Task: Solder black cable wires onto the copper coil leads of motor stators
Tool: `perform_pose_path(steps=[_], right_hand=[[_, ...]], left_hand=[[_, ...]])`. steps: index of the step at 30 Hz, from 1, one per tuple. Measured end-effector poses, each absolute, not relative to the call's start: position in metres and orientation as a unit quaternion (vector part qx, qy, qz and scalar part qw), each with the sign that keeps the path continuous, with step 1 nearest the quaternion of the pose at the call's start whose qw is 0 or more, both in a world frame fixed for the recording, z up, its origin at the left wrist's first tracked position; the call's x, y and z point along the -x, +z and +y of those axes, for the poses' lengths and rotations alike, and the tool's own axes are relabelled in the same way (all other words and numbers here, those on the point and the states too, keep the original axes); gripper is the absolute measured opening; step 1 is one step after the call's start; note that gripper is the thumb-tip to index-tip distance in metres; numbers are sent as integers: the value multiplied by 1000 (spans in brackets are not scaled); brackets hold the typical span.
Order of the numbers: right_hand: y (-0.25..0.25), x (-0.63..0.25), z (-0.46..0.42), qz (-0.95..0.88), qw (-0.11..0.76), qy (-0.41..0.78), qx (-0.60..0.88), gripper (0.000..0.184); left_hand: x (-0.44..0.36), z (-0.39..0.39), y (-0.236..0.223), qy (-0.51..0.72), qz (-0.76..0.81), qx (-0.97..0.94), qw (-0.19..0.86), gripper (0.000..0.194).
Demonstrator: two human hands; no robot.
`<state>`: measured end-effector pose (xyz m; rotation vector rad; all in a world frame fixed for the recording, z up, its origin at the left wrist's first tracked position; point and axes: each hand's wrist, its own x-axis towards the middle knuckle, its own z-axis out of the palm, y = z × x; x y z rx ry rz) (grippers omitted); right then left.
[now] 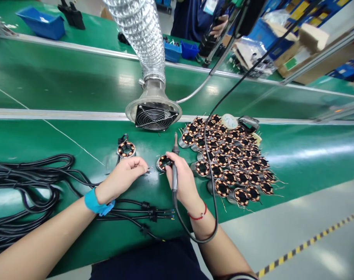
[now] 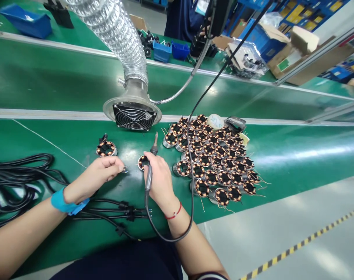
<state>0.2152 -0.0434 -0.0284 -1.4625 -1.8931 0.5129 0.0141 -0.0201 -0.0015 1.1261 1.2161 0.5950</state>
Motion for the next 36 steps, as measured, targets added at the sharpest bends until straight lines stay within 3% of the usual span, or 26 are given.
perform_pose_path(steps=[8,14,20,36], right_hand=[[-23,-221,-59,-692,477,259,475,44],[-38,-223,-80,-588,582,245,506,27],[-49,-220,-84,-631,548,203,510,21],[-50,-219,-82,-634,531,223,516,21]], left_hand=[[-22,-15,-13,286,553,-473,624,20],[-25,-8,-19,286,555,-517,586,19],[-26,-5,-16,273,565,-549,552,18],[-26,-6,-14,274,577,-540,548,18]])
